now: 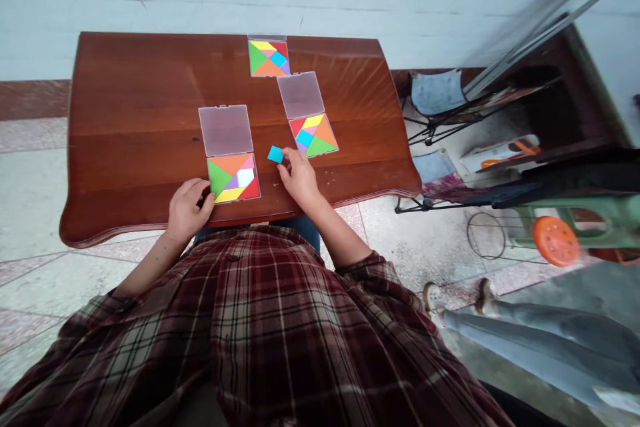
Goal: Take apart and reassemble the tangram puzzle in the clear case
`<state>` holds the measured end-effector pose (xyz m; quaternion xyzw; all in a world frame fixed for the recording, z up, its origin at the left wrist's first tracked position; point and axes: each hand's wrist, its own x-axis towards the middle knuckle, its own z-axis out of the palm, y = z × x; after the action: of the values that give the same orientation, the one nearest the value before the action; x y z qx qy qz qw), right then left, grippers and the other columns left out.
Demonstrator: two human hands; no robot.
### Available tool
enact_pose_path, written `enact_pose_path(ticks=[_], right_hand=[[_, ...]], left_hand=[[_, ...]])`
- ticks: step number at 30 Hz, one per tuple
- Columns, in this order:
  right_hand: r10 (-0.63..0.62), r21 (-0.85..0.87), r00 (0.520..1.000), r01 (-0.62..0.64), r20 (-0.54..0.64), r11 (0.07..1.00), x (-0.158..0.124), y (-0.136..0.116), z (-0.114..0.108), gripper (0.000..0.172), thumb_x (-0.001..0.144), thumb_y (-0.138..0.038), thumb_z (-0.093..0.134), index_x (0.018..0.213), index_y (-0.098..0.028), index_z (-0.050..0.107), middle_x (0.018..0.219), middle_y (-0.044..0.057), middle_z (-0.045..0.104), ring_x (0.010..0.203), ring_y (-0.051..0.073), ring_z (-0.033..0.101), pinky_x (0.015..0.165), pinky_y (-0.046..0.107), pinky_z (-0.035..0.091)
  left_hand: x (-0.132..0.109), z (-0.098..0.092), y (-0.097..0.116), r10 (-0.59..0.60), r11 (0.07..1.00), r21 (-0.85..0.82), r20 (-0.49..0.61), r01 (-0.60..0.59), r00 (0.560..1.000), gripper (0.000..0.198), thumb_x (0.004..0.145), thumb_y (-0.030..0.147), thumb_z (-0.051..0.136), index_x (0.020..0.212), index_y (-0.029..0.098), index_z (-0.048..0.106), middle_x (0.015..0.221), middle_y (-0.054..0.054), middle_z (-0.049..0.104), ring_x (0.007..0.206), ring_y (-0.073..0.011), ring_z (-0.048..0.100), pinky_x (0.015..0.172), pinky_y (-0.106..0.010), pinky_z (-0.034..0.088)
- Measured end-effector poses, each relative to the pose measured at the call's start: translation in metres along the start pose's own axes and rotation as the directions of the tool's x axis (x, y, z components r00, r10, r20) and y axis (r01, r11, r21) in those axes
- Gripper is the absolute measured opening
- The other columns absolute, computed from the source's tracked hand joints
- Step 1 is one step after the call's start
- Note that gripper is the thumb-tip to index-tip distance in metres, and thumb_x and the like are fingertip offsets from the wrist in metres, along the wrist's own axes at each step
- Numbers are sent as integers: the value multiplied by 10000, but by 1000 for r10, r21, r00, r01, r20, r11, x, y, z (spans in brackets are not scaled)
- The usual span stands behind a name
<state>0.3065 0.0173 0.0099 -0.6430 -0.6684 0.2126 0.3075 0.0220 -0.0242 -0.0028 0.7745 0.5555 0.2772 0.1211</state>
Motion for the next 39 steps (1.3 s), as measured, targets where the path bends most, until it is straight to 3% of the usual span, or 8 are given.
enact_pose_path(ticks=[6, 10, 15, 22, 26, 31, 39], right_hand=[[-35, -278, 967, 108, 253, 954, 36, -17, -9, 588, 770, -219, 681, 1323, -186, 483, 1268, 140, 551, 1159, 279, 551, 973, 440, 460], [58, -387, 923, 102, 381, 916, 51, -23, -8, 622, 769, -190, 677, 1348, -172, 451, 1247, 156, 570, 1114, 288, 578, 915, 425, 483], [112, -465, 898, 111, 426, 878, 57, -24, -6, 544, 780, -152, 612, 1300, -123, 457, 1186, 181, 579, 1058, 295, 587, 853, 412, 487], [2, -371, 894, 184, 447, 910, 55, -28, -14, 619, 734, -162, 594, 1321, -119, 401, 1123, 153, 578, 989, 267, 578, 816, 391, 471], [-174, -254, 802, 375, 571, 892, 44, -53, -12, 643, 736, -169, 579, 1348, -138, 385, 1191, 152, 564, 961, 253, 582, 796, 373, 450], [-228, -241, 680, 522, 697, 818, 37, -73, 6, 665, 737, -146, 571, 1374, -127, 377, 1277, 180, 538, 945, 253, 592, 769, 361, 430], [-244, -204, 610, 571, 754, 795, 42, -72, 12, 602, 729, -95, 602, 1307, -164, 447, 1279, 135, 557, 1036, 249, 577, 787, 343, 443]], left_hand=[[1, -1, -1, 3, 999, -33, -8, -3, 1000, 297, 905, 345, 466, 1063, 150, 625, 1066, -115, 652, 938, -209, 611, 854, -336, 490], [0, -1, 0, 0, 999, -37, -6, 0, 1000, 298, 909, 349, 459, 1058, 151, 625, 1054, -112, 657, 927, -209, 610, 858, -342, 490], [0, -1, 0, 3, 999, -40, -16, -3, 1000, 299, 914, 344, 451, 1054, 150, 629, 1055, -110, 660, 909, -200, 612, 849, -335, 496], [0, -1, 1, -9, 999, -46, -15, 9, 1000, 290, 910, 342, 454, 1048, 159, 631, 1054, -107, 661, 923, -204, 613, 855, -341, 498], [0, -1, 1, -16, 998, -56, -5, 16, 1000, 289, 905, 338, 461, 1054, 160, 633, 1050, -108, 663, 960, -217, 608, 885, -359, 492], [0, 1, 0, -12, 998, -55, -11, 11, 1000, 289, 908, 342, 451, 1044, 163, 634, 1044, -106, 662, 958, -215, 604, 890, -361, 492], [0, 2, -1, -2, 999, -55, -6, 2, 1000, 295, 906, 309, 427, 1040, 150, 636, 1053, -117, 662, 987, -225, 598, 907, -376, 489]])
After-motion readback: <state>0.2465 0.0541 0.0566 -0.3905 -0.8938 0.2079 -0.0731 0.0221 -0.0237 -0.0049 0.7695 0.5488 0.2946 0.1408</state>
